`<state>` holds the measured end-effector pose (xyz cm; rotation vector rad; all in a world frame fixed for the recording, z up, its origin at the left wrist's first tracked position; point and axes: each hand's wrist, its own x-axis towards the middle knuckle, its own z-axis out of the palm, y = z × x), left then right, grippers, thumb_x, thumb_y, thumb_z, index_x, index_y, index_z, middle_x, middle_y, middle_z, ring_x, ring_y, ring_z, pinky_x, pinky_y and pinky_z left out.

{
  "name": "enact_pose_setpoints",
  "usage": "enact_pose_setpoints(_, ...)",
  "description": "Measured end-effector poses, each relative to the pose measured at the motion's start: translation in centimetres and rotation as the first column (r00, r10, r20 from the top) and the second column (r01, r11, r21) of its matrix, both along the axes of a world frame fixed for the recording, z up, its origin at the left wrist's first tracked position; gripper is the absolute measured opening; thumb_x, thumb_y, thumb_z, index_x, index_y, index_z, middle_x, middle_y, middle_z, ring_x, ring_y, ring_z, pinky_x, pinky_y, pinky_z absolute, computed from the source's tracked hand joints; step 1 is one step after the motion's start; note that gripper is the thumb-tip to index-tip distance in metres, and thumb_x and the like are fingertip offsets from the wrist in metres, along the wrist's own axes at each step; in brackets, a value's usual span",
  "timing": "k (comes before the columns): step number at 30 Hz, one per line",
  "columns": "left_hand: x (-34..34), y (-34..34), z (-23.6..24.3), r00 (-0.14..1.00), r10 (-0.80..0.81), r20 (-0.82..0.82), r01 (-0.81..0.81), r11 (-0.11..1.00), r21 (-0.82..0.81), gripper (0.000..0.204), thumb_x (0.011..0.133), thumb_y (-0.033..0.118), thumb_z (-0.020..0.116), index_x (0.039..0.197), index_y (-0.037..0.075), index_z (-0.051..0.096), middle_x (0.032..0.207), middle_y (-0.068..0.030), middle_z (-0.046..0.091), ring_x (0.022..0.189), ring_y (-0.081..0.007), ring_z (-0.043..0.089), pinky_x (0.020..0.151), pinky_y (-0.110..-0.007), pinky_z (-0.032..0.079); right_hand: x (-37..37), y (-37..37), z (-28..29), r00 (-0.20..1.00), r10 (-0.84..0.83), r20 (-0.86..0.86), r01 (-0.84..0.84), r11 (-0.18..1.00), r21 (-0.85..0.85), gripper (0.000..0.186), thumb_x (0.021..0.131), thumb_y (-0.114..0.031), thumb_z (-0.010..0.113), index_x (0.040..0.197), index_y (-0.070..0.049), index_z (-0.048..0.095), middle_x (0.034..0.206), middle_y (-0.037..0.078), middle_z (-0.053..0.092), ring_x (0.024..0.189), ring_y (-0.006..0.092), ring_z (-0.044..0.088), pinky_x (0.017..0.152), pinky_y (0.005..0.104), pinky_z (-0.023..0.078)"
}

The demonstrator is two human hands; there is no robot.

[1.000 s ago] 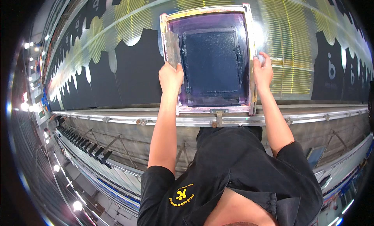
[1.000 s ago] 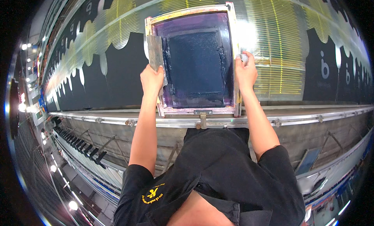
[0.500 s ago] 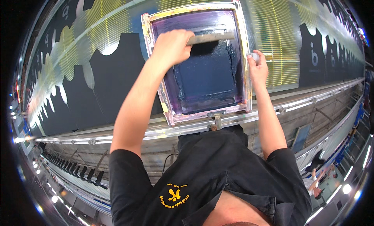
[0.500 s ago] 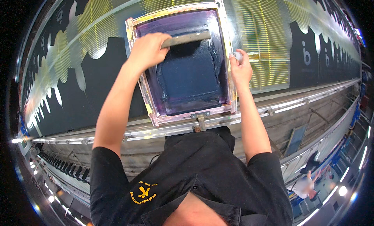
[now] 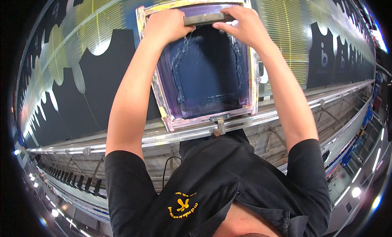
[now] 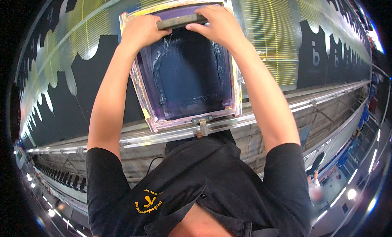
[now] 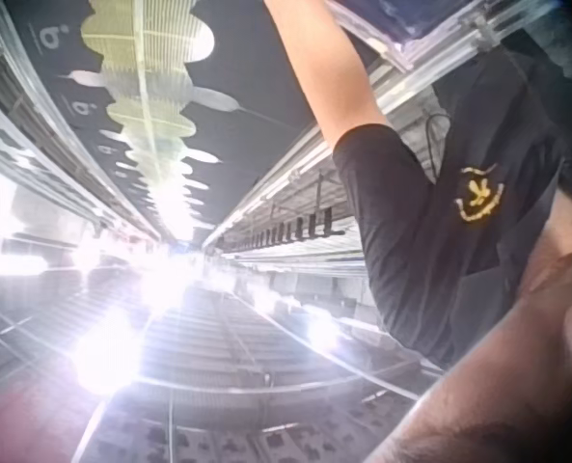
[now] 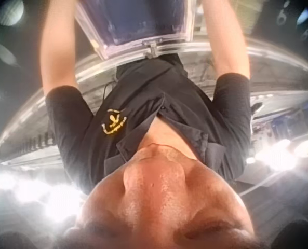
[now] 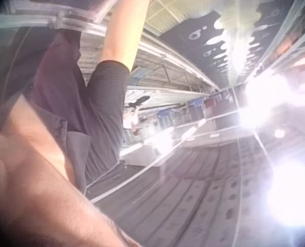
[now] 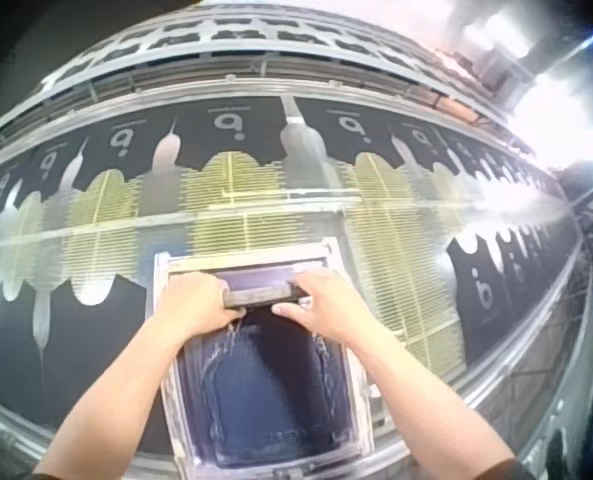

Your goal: The person uses a squeegee to spread dark ink across a screen printing frame mounted on a stand. They repeatedly pull the squeegee across the mesh to distribute the ink evenly, then briefly walk to a nearby blue machine before returning to continue the inking process.

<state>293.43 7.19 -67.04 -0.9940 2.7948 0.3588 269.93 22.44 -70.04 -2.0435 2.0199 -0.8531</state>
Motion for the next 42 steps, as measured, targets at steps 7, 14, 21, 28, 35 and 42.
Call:
enact_pose_setpoints(7, 2.2, 5.7, -1.7, 0.999, 0.044, 0.005, -0.044, 0.997, -0.059, 0.045, 0.089, 0.055, 0.082, 0.097, 0.011, 0.085, 0.091, -0.0174, 0.081, 0.089, -0.0399, 0.079, 0.082, -0.051, 0.063, 3.6, 3.2, -1.9, 0.997, -0.033, -0.07, 0.045, 0.981, 0.187, 0.035, 0.084, -0.033, 0.091, 0.096, -0.004, 0.075, 0.097, 0.02, 0.076, 0.098, 0.0432, 0.073, 0.087, 0.0528, 0.057)
enact_pose_setpoints(14, 9.4, 24.1, -1.3, 0.994, 0.105, 0.003, -0.105, 0.993, 0.054, 0.034, 0.078, 0.024, 0.085, 0.11, 0.012, 0.083, 0.103, -0.0102, 0.08, 0.099, -0.0335, 0.079, 0.088, -0.048, 0.064, 10.2, 20.5, -2.4, 0.997, 0.035, -0.068, -0.033, 0.999, 0.031, 0.038, 0.068, -0.015, 0.09, 0.1, -0.011, 0.07, 0.092, 0.007, 0.067, 0.088, 0.0303, 0.067, 0.079, 0.0447, 0.05)
enact_pose_setpoints(21, 8.2, 21.5, 1.5, 0.995, -0.036, 0.094, 0.009, 0.962, 0.274, 0.041, 0.088, 0.055, 0.085, 0.098, 0.016, 0.086, 0.085, -0.0164, 0.079, 0.088, -0.0404, 0.079, 0.079, -0.054, 0.062, 8.0, 22.0, -0.2, 0.903, -0.077, 0.423, 0.036, 0.994, 0.105, 0.029, 0.093, -0.026, 0.09, 0.105, -0.003, 0.076, 0.101, 0.013, 0.075, 0.095, 0.0301, 0.074, 0.089, 0.0412, 0.056)
enact_pose_setpoints(28, 2.5, 7.5, 3.2, 0.998, -0.062, -0.016, 0.063, 0.994, 0.086, 0.038, 0.087, 0.052, 0.086, 0.103, 0.017, 0.086, 0.093, -0.0154, 0.081, 0.093, -0.04, 0.079, 0.082, -0.054, 0.063, -1.3, 18.1, -4.9, 0.603, -0.652, 0.46, 0.632, 0.742, 0.223, 0.037, 0.109, -0.033, 0.075, 0.124, 0.0, 0.074, 0.106, 0.013, 0.076, 0.098, 0.0233, 0.071, 0.09, 0.0392, 0.057)
enact_pose_setpoints(35, 0.3, 0.7, 0.6, 0.99, -0.064, -0.126, 0.09, 0.972, 0.216, 0.038, 0.091, 0.028, 0.083, 0.126, 0.016, 0.079, 0.116, -0.0148, 0.081, 0.114, -0.0374, 0.075, 0.095, -0.051, 0.06, -2.0, 16.9, -6.5, 0.165, -0.686, 0.709, 0.333, 0.715, 0.615, 0.043, 0.107, -0.032, 0.078, 0.14, -0.006, 0.069, 0.083, -0.002, 0.062, 0.06, 0.006, 0.051, 0.051, 0.0257, 0.04)
enact_pose_setpoints(42, 6.5, 10.1, 0.0, 0.939, 0.039, -0.341, 0.041, 0.974, 0.224, 0.046, 0.091, 0.016, 0.08, 0.136, 0.017, 0.073, 0.132, -0.009, 0.077, 0.125, -0.0374, 0.07, 0.103, -0.049, 0.057, -1.4, 15.6, -0.7, 0.174, -0.668, 0.724, 0.362, 0.727, 0.584, 0.043, 0.106, -0.034, 0.08, 0.136, -0.005, 0.07, 0.075, -0.005, 0.055, 0.054, 0.0043, 0.041, 0.047, 0.0248, 0.031)
